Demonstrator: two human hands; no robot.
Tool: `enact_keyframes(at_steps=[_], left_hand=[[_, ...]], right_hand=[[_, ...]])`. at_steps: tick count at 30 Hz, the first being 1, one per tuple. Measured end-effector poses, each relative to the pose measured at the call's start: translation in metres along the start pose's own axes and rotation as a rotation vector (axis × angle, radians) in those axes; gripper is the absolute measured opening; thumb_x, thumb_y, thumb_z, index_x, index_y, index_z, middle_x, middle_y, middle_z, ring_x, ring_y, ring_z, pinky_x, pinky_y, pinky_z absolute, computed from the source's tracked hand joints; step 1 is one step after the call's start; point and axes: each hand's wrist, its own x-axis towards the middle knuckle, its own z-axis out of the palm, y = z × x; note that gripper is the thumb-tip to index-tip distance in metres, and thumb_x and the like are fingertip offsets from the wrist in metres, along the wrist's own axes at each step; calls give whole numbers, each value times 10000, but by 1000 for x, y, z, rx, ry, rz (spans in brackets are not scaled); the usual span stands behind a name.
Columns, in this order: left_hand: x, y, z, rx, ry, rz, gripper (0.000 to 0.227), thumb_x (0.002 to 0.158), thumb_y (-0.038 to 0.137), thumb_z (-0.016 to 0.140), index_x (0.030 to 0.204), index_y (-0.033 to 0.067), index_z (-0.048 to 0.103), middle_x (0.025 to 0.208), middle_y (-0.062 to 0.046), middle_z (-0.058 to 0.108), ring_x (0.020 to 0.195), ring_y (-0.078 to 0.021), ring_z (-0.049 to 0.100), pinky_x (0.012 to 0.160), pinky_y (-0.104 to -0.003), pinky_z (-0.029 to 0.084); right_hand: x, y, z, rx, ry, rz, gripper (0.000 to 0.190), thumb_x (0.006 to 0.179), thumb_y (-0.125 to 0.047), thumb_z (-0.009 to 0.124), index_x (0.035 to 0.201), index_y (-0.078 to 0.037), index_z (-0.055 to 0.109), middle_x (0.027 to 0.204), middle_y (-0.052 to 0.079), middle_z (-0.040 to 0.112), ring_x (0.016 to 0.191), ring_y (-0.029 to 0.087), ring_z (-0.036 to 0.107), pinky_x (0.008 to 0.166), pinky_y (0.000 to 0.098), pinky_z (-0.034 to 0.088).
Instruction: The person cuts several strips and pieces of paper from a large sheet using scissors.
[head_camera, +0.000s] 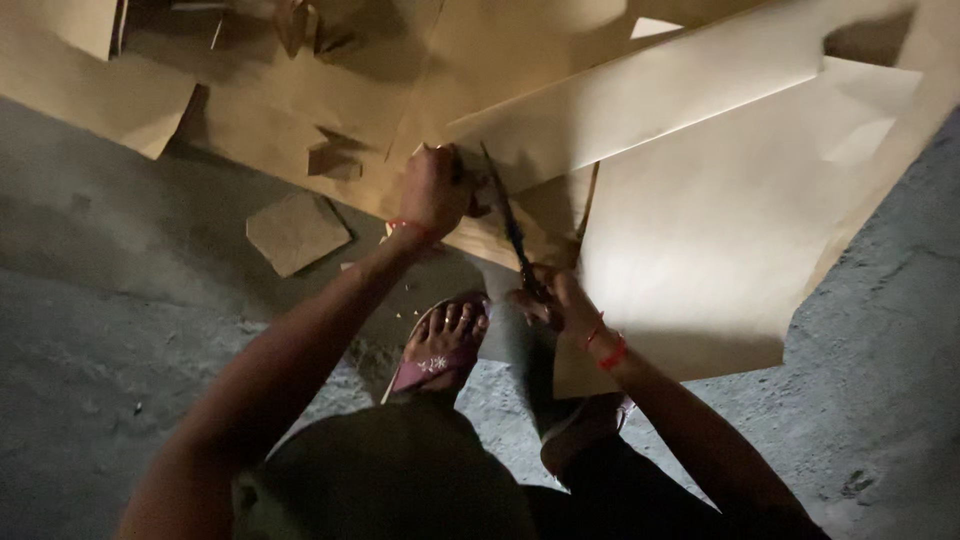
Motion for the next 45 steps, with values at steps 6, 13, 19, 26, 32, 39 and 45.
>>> enact_keyframes(at_steps=[6, 13, 19, 26, 32, 39, 45], left_hand=[[-16, 9, 0, 63, 21, 10, 206, 826, 162, 796, 760, -6, 696, 652, -164, 701, 626, -302, 743, 548, -401, 569], [-8, 4, 2, 101, 53, 109, 175, 860, 146, 717, 806, -19, 692, 693, -189, 688, 647, -344, 722, 577, -428, 565], [-8, 6, 4, 188, 49, 99, 194, 880, 127, 710, 786, -38, 669, 692, -224, 664, 652, -397, 697, 582, -465, 539], [-21, -1, 13, 170, 66, 162, 149, 846, 86, 713, 780, -41, 670, 704, -229, 678, 687, -392, 706, 560, -454, 553], [-19, 5, 9, 67, -24, 12, 280, 855, 199, 769, 720, -17, 653, 598, -162, 682, 573, -297, 732, 518, -402, 555], [-13, 1, -6, 99, -52, 110, 270, 913, 202, 712, 748, -11, 686, 652, -158, 715, 573, -308, 728, 520, -373, 547], [2, -1, -14, 5, -7, 100, 212, 964, 111, 579, 807, -5, 662, 680, -154, 711, 630, -319, 740, 570, -404, 558]], right_hand=[[0, -1, -5, 280, -64, -22, 179, 964, -165, 708, 1017, -47, 583, 868, 35, 639, 733, 112, 663, 596, 267, 546], [8, 9, 0, 82, 49, -148, 287, 908, -71, 827, 920, -10, 547, 727, 36, 592, 570, 112, 625, 493, 285, 504], [17, 15, 3, 901, 59, 365, 267, 964, -323, 531, 887, -78, 606, 733, 192, 813, 361, 124, 516, 402, 284, 474], [18, 1, -5, 826, 49, 407, 304, 1048, -303, 471, 960, -30, 573, 785, 100, 704, 713, 175, 751, 550, 305, 503], [9, 1, 5, 35, 64, -121, 341, 966, -295, 742, 889, -5, 580, 717, 122, 590, 634, 228, 609, 518, 321, 469], [26, -16, 6, 1196, 237, 555, 186, 830, -171, 721, 790, -41, 593, 663, 81, 630, 684, 272, 738, 556, 347, 520], [3, -40, 2, -268, 200, -213, 418, 880, -250, 871, 727, -25, 553, 617, 46, 495, 582, 139, 485, 520, 369, 407]])
